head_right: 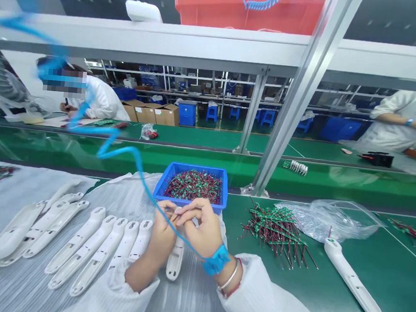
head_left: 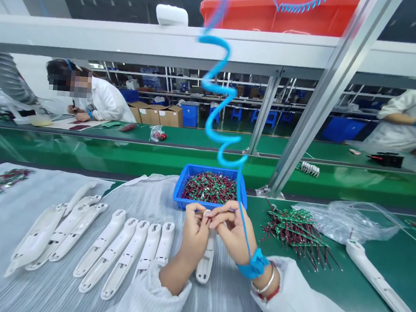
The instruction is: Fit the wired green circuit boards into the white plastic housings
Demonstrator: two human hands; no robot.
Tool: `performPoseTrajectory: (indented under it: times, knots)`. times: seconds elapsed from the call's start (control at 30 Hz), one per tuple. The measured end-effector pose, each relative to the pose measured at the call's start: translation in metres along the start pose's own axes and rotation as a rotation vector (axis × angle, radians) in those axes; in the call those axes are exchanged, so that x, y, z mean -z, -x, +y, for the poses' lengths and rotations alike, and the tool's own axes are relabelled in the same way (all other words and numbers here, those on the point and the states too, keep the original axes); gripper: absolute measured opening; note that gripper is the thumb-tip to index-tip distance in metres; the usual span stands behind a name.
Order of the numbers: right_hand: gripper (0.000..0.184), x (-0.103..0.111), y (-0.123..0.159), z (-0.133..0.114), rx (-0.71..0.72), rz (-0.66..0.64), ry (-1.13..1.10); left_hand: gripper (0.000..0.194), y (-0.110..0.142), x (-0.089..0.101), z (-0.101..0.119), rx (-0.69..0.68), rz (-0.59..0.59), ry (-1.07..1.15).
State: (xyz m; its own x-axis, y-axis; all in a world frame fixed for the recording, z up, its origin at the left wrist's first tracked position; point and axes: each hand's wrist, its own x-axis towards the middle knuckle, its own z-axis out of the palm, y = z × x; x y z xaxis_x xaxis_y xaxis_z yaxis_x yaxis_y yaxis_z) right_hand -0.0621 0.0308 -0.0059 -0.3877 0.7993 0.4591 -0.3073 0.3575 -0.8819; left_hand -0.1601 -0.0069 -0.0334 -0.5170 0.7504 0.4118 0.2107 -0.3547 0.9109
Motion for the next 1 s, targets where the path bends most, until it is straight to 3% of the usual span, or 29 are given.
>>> performPoseTrajectory:
  times: [0.13, 0.23, 0.37, 0.53, 0.63, 0.73, 0.87, 0.93, 1.0]
  knots:
    - [0.043, 0.009, -0.002, 0.000, 0.012, 0.006, 0.124, 0.015, -0.007, -0.001, 0.008, 0.159, 0.020, 0.045]
    - [0.063, 0.015, 0.007, 0.004, -0.108, -0.018, 0.297, 0.019, -0.010, -0.002, 0.008, 0.253, 0.041, 0.064]
    - [0.060, 0.019, 0.033, 0.011, -0.141, -0.124, 0.511, 0.030, -0.003, -0.015, 0.003, 0.343, 0.017, 0.063]
    - [0.061, 0.030, 0.056, 0.012, -0.085, -0.094, 0.616, 0.043, 0.012, -0.032, 0.007, 0.336, -0.205, -0.051]
    - [0.058, 0.053, 0.064, 0.008, -0.027, -0.044, 0.585, 0.045, 0.013, -0.018, 0.015, 0.240, -0.398, -0.210]
    - [0.057, 0.108, 0.072, -0.004, -0.028, 0.081, 0.653, 0.043, 0.006, 0.025, 0.010, 0.120, -0.486, -0.454]
    - [0.055, 0.227, 0.089, -0.039, -0.271, 0.313, 0.985, 0.045, -0.001, 0.096, -0.025, 0.041, -0.370, -0.806]
    - [0.056, 0.285, 0.101, -0.056, -0.374, 0.426, 1.189, 0.050, 0.003, 0.119, -0.044, 0.021, -0.358, -0.934]
    - [0.050, 0.327, 0.109, -0.066, -0.414, 0.506, 1.297, 0.053, 0.010, 0.130, -0.054, -0.038, -0.399, -1.146]
